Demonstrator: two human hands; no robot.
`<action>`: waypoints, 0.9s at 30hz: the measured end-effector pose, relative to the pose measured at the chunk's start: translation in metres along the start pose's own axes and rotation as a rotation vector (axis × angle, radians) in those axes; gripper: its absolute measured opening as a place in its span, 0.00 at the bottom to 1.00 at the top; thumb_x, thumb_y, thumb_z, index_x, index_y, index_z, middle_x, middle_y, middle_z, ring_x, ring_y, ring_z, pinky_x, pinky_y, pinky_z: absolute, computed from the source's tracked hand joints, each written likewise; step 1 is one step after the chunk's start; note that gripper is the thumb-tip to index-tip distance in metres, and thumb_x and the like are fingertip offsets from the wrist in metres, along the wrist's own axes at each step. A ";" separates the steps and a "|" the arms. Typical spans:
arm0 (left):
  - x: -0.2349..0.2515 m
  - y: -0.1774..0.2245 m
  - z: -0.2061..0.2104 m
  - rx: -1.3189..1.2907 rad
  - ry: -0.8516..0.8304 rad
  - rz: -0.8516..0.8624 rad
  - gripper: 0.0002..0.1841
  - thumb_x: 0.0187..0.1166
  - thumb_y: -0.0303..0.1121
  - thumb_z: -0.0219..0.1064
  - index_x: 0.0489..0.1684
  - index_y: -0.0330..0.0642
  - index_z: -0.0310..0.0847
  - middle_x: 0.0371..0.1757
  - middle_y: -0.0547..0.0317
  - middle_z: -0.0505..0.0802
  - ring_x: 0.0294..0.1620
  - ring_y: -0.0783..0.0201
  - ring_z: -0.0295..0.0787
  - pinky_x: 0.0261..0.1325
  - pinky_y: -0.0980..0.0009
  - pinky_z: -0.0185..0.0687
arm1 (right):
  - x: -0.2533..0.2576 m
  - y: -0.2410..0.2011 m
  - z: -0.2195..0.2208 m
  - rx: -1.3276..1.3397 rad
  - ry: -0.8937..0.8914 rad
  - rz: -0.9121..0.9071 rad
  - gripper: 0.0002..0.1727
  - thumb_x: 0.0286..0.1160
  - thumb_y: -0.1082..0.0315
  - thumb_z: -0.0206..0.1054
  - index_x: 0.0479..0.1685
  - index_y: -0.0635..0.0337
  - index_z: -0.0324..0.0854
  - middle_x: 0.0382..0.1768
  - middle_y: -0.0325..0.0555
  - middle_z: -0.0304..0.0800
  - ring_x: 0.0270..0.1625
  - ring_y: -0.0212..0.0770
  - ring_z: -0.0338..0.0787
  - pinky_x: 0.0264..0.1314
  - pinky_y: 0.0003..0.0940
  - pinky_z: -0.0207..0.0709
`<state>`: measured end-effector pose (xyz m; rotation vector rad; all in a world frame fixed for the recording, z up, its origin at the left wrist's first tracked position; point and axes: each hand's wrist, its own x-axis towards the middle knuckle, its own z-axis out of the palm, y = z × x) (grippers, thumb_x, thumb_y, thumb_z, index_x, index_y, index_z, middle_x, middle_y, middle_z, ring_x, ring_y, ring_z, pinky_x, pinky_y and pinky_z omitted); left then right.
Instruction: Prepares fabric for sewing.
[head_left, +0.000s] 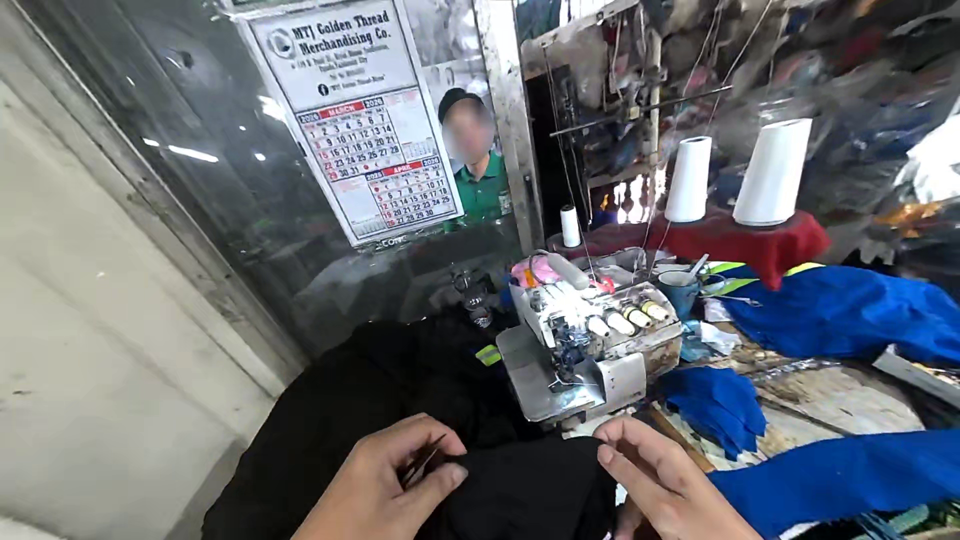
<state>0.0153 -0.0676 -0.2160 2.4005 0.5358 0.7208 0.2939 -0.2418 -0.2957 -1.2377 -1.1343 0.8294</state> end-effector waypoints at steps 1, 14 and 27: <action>-0.001 0.003 0.001 -0.042 -0.001 -0.011 0.10 0.74 0.41 0.78 0.46 0.50 0.90 0.39 0.69 0.90 0.23 0.77 0.76 0.22 0.80 0.71 | 0.001 -0.001 0.000 -0.002 0.000 -0.042 0.10 0.90 0.64 0.59 0.58 0.59 0.79 0.43 0.46 0.89 0.30 0.42 0.91 0.22 0.39 0.88; -0.055 0.013 0.052 0.082 -0.285 -0.044 0.15 0.72 0.46 0.80 0.49 0.50 0.89 0.46 0.64 0.93 0.41 0.70 0.89 0.41 0.67 0.88 | -0.027 0.034 -0.018 -0.324 0.049 -0.288 0.07 0.78 0.63 0.71 0.49 0.51 0.87 0.45 0.36 0.92 0.40 0.32 0.92 0.32 0.28 0.90; -0.072 0.033 0.131 0.172 0.027 -0.092 0.12 0.75 0.46 0.78 0.45 0.50 0.93 0.47 0.60 0.92 0.37 0.71 0.88 0.32 0.72 0.85 | -0.044 0.036 -0.014 -0.011 0.175 -0.148 0.08 0.83 0.67 0.68 0.53 0.59 0.86 0.43 0.46 0.93 0.34 0.45 0.96 0.23 0.41 0.94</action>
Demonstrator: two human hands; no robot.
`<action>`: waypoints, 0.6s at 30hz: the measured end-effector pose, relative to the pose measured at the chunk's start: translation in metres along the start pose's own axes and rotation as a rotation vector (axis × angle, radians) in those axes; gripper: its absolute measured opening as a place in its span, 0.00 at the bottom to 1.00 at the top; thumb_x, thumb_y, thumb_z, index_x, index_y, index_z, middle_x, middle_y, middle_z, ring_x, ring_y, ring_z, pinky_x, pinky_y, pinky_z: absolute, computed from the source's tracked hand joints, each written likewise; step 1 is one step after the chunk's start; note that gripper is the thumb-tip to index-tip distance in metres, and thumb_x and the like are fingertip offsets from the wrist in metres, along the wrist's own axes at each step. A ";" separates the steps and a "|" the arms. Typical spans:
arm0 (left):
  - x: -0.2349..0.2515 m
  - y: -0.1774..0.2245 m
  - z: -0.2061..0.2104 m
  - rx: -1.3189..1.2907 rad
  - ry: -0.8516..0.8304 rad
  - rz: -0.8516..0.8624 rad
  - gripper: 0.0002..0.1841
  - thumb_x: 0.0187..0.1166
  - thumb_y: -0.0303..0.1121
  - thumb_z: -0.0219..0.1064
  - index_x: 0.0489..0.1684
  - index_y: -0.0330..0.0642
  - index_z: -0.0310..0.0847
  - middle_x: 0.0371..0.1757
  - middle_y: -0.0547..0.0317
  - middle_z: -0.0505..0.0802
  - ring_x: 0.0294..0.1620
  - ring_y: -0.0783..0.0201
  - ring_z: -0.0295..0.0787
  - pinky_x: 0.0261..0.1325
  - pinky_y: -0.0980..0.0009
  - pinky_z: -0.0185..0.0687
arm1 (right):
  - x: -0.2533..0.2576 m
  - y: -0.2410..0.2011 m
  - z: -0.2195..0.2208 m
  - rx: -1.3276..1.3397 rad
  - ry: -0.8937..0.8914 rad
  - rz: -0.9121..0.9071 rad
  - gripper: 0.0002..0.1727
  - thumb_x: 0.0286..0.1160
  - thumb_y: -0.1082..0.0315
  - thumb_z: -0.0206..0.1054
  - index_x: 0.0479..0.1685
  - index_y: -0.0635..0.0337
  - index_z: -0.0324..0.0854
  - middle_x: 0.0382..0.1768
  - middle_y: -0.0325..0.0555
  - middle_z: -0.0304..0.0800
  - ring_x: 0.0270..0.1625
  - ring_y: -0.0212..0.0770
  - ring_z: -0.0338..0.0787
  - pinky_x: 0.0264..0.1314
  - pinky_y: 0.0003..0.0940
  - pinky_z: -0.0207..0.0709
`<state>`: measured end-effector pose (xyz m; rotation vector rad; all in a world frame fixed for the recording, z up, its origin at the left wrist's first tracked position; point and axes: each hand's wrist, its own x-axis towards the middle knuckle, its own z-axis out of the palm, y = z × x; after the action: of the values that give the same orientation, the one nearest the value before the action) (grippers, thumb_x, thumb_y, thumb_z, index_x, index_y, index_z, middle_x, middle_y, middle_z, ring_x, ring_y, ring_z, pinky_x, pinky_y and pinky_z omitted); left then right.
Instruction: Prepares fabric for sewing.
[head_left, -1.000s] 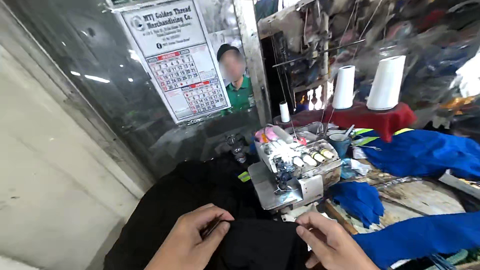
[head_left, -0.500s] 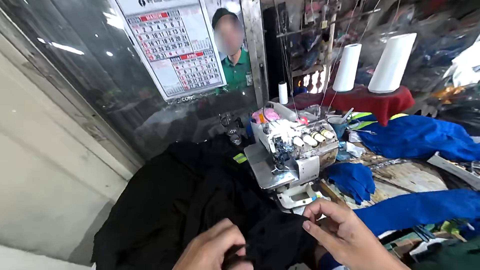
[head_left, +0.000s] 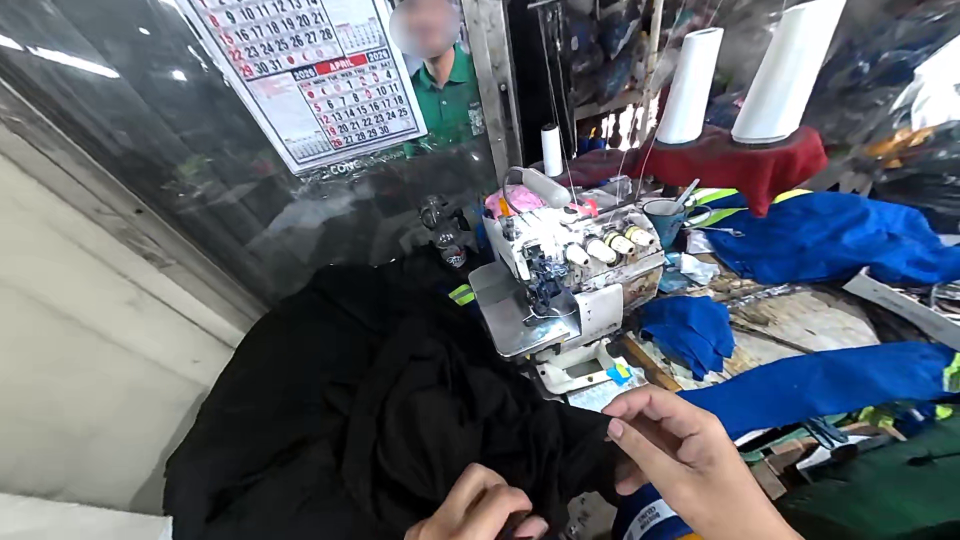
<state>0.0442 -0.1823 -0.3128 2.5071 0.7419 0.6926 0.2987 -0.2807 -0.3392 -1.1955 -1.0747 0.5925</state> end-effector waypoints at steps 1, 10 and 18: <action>0.000 -0.002 0.000 -0.019 0.016 0.007 0.09 0.77 0.42 0.76 0.44 0.49 0.93 0.48 0.59 0.92 0.39 0.71 0.89 0.34 0.73 0.87 | -0.001 -0.001 0.001 0.049 -0.002 0.017 0.07 0.84 0.68 0.66 0.53 0.60 0.84 0.45 0.48 0.93 0.36 0.48 0.97 0.24 0.43 0.95; 0.018 0.002 -0.049 -0.117 0.413 0.115 0.01 0.81 0.29 0.65 0.42 0.42 0.80 0.54 0.55 0.93 0.50 0.70 0.91 0.41 0.78 0.87 | 0.010 0.008 0.006 0.028 -0.056 -0.182 0.09 0.89 0.67 0.60 0.54 0.61 0.82 0.42 0.44 0.88 0.39 0.36 0.88 0.37 0.28 0.86; 0.024 0.000 -0.060 -0.148 0.299 0.135 0.11 0.81 0.23 0.57 0.51 0.43 0.85 0.51 0.60 0.90 0.47 0.74 0.86 0.43 0.80 0.83 | 0.016 0.001 0.015 -0.060 -0.205 -0.270 0.12 0.78 0.61 0.73 0.54 0.53 0.88 0.37 0.38 0.84 0.35 0.29 0.80 0.36 0.24 0.76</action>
<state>0.0276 -0.1528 -0.2578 2.3609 0.5975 1.1450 0.2923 -0.2604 -0.3347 -1.0335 -1.4101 0.4810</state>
